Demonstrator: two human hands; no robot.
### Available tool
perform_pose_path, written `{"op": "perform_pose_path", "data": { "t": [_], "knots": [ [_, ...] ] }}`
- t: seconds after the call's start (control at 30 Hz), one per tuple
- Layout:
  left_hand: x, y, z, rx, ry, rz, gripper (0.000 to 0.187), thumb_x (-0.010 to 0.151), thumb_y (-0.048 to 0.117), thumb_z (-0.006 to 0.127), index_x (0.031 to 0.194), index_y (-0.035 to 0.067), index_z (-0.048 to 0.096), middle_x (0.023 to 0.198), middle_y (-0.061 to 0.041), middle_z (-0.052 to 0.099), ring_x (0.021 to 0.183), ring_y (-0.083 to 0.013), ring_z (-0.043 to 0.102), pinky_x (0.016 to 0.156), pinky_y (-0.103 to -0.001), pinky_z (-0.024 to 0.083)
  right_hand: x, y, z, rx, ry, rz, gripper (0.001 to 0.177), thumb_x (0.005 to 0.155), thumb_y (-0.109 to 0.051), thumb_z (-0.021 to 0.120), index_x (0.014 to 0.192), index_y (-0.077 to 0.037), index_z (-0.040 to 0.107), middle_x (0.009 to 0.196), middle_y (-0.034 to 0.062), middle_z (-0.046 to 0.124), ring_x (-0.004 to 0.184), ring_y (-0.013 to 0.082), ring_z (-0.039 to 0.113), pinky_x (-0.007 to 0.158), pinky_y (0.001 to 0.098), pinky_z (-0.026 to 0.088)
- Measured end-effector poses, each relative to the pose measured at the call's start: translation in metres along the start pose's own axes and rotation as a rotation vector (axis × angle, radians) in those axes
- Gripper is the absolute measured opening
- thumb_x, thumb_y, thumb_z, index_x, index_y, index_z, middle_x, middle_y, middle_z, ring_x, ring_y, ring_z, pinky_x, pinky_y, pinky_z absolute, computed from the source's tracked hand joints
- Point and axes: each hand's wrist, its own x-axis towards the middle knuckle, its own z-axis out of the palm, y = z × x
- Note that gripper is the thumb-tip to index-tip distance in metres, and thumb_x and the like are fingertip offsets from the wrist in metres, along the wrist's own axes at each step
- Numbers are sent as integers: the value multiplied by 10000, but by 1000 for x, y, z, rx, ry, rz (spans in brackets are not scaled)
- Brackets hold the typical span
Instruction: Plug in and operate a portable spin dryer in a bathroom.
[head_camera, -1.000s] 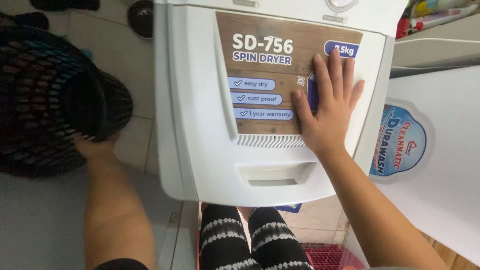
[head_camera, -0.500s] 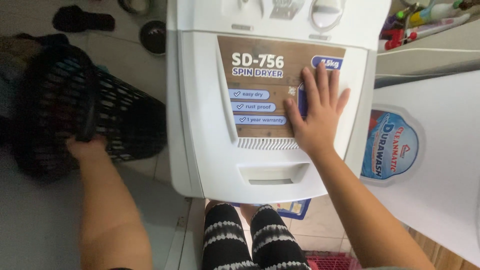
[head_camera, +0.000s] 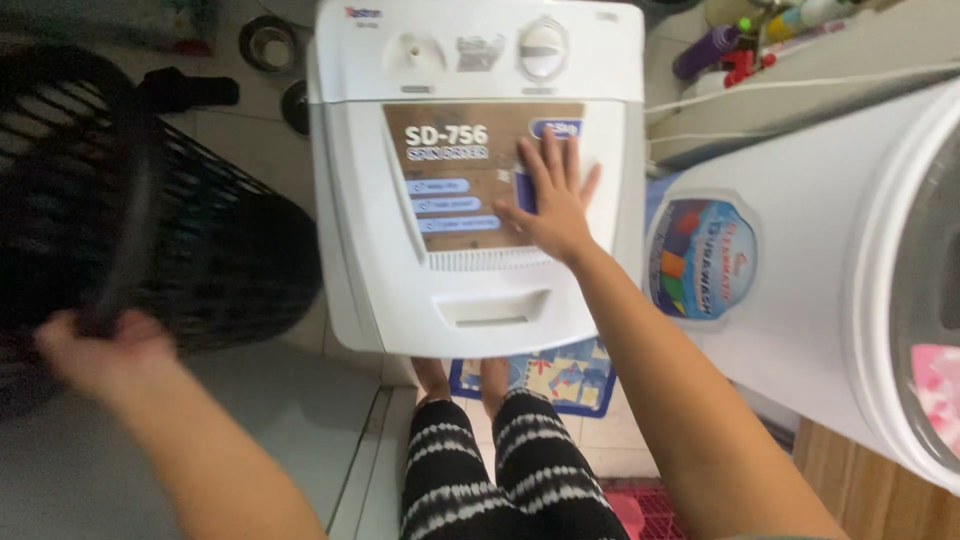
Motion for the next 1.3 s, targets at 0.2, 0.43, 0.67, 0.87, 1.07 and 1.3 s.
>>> {"op": "perform_pose_path", "data": {
  "t": [0.2, 0.43, 0.67, 0.87, 1.07, 1.3],
  "knots": [
    [9, 77, -16, 78, -131, 56, 547, 1064, 334, 514, 1442, -20, 336, 1377, -243, 454, 1306, -358, 479, 1118, -480, 451, 4, 24, -32, 383, -185, -59, 777, 838, -279, 777, 1547, -223, 464, 1745, 46, 108, 1605, 283, -97, 1205, 596, -192],
    [-10, 170, 19, 148, -319, 180, 452, 1090, 300, 561, 1350, -25, 384, 1245, -191, 474, 1160, -294, 485, 1010, -415, 445, -22, 40, -44, 144, -150, -97, 538, 919, -290, 716, 1413, -122, 585, 1643, 107, 351, 1532, 364, 186, 1229, 497, 210],
    [-109, 270, 123, 223, -514, 292, 373, 1118, 268, 609, 1258, -29, 432, 1113, -139, 493, 1015, -230, 491, 902, -351, 439, -84, -24, -131, 692, -298, 69, 647, 1005, -487, 482, 1510, -82, 463, 1466, 151, 591, 1355, 290, 559, 1114, 444, 465],
    [-241, 342, 211, 306, -700, 349, 327, 1141, 241, 650, 1180, -32, 474, 1000, -94, 509, 890, -175, 496, 809, -296, 433, -143, -66, -209, 1417, -449, 119, 793, 983, -534, 450, 1550, -11, 267, 1398, 214, 597, 1261, 327, 609, 950, 487, 589],
    [-372, 386, 283, 382, -904, 382, 311, 1165, 215, 691, 1101, -34, 516, 887, -48, 525, 765, -120, 500, 716, -241, 427, -214, -45, -241, 1656, -279, 90, 651, 984, -379, 596, 1444, 38, 402, 1229, 222, 639, 1074, 357, 677, 895, 548, 577],
    [-488, 404, 322, 210, -1474, 158, 179, 1145, 168, 620, 1119, 11, 540, 859, -56, 622, 742, -106, 673, 706, -224, 594, -305, 27, -269, 1794, -176, 231, 570, 889, -142, 566, 1403, 56, 420, 1198, 251, 658, 1070, 394, 699, 898, 560, 598]
  ]
}}
